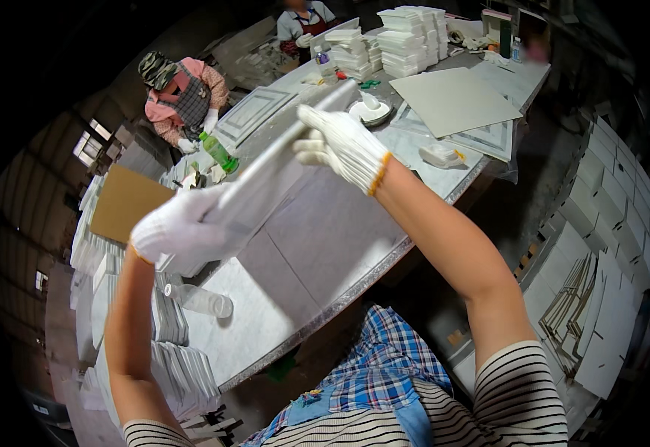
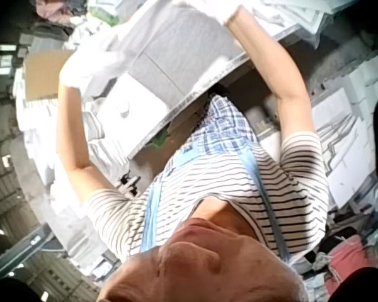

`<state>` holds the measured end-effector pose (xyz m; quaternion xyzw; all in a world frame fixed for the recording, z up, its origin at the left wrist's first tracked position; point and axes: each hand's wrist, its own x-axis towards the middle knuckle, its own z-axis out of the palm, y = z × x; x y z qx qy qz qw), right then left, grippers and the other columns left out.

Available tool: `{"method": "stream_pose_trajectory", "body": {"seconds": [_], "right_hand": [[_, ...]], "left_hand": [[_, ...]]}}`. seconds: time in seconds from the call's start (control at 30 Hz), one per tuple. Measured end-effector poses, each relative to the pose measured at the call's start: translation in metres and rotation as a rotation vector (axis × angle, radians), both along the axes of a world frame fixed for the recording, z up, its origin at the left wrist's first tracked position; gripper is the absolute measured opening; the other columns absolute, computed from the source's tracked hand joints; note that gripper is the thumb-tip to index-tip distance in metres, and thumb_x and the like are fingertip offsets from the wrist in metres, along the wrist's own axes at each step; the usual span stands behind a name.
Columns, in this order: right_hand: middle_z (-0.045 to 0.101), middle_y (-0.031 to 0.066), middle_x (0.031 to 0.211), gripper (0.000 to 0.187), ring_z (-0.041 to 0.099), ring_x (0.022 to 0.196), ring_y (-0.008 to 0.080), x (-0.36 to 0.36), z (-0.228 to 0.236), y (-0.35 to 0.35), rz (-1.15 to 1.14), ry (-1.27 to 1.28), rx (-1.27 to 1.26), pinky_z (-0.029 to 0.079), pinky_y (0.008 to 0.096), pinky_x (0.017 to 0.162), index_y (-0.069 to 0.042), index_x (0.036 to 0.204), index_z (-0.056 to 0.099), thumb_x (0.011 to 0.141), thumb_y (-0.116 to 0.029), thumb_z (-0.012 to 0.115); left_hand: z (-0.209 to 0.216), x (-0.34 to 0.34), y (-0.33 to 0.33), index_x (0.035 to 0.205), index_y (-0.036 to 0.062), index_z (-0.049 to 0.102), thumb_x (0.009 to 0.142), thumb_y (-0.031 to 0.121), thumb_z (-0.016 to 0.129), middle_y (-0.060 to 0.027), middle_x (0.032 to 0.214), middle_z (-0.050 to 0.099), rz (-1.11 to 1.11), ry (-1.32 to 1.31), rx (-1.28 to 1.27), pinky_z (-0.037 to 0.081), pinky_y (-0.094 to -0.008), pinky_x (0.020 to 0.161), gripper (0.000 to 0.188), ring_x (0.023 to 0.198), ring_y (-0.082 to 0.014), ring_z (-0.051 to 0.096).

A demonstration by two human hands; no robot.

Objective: The person wraps square marble-patterned tiles in clear plastic film. They use a utility knife to cut the film and a cardboard separator to slide between tiles. The person stacks the wrapped tiles on the table and continues the process with new tiles.

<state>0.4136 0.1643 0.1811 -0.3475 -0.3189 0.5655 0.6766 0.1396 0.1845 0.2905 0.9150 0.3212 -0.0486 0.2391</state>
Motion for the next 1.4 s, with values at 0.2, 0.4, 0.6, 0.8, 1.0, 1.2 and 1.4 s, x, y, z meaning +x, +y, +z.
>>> {"method": "stream_pose_trajectory", "body": {"seconds": [0.2, 0.4, 0.6, 0.8, 1.0, 1.2, 1.4], "right_hand": [[0.048, 0.0265, 0.135, 0.068, 0.068, 0.100, 0.0285, -0.019, 0.027, 0.068, 0.049, -0.160, 0.047, 0.062, 0.0346, 0.075, 0.007, 0.138, 0.045, 0.093, -0.037, 0.070], [0.062, 0.0136, 0.125, 0.060, 0.067, 0.097, 0.0197, 0.002, 0.026, 0.095, 0.144, -0.492, 0.090, 0.056, 0.0335, 0.082, -0.004, 0.143, 0.049, 0.097, -0.039, 0.065], [0.065, 0.0077, 0.078, 0.022, 0.060, 0.060, 0.0181, 0.068, -0.042, 0.104, -0.052, -0.662, -0.217, 0.049, 0.0325, 0.050, -0.004, 0.096, 0.064, 0.096, -0.025, 0.057], [0.070, 0.0155, 0.099, 0.024, 0.070, 0.082, 0.0272, 0.136, -0.163, 0.081, -0.184, -0.972, -0.392, 0.057, 0.0384, 0.064, -0.009, 0.112, 0.064, 0.093, -0.019, 0.053], [0.038, 0.0182, 0.154, 0.069, 0.064, 0.111, 0.0400, 0.037, -0.147, 0.082, -0.145, -1.714, -0.096, 0.052, 0.0469, 0.094, -0.023, 0.153, 0.036, 0.088, -0.024, 0.060], [0.029, 0.0201, 0.160, 0.081, 0.063, 0.113, 0.0367, -0.051, -0.153, 0.125, 0.067, -1.830, 0.145, 0.053, 0.0457, 0.094, -0.029, 0.156, 0.031, 0.083, -0.015, 0.065], [0.059, 0.0137, 0.122, 0.050, 0.063, 0.108, 0.0299, -0.049, -0.198, 0.156, 0.055, -1.953, 0.214, 0.052, 0.0418, 0.092, -0.020, 0.134, 0.058, 0.086, -0.006, 0.057]], "left_hand": [[0.040, -0.034, 0.078, 0.113, -0.0013, 0.068, 0.079, 0.018, 0.070, -0.0055, 0.086, 0.066, 0.087, 0.087, 0.091, 0.051, -0.0273, 0.074, 0.039, 0.082, -0.0093, 0.060], [0.047, -0.040, 0.112, 0.110, 0.0000, 0.071, 0.080, 0.015, 0.069, -0.0023, 0.086, 0.068, 0.230, -0.038, 0.032, 0.052, -0.0286, 0.067, 0.033, 0.077, -0.0099, 0.063], [0.060, -0.056, 0.125, 0.102, -0.0026, 0.070, 0.080, 0.012, 0.066, 0.0020, 0.078, 0.062, 0.302, -0.088, 0.103, 0.048, -0.0288, 0.064, 0.027, 0.073, -0.0080, 0.055], [0.041, -0.061, 0.166, 0.091, -0.0031, 0.063, 0.081, 0.011, 0.059, -0.0029, 0.074, 0.057, 0.290, -0.010, 0.385, 0.046, -0.0317, 0.062, 0.018, 0.071, -0.0108, 0.054], [0.036, -0.062, 0.178, 0.096, -0.0028, 0.062, 0.082, 0.014, 0.058, -0.0055, 0.077, 0.059, 0.330, 0.032, 0.385, 0.048, -0.0327, 0.068, 0.022, 0.074, -0.0128, 0.057], [0.049, -0.061, 0.169, 0.100, -0.0021, 0.062, 0.083, 0.015, 0.059, -0.0060, 0.080, 0.062, 0.392, 0.082, 0.416, 0.048, -0.0329, 0.072, 0.024, 0.077, -0.0153, 0.060], [0.038, -0.063, 0.195, 0.102, -0.0020, 0.062, 0.084, 0.016, 0.060, -0.0086, 0.082, 0.063, 0.380, 0.094, 0.494, 0.049, -0.0348, 0.073, 0.025, 0.079, -0.0174, 0.062]]}}
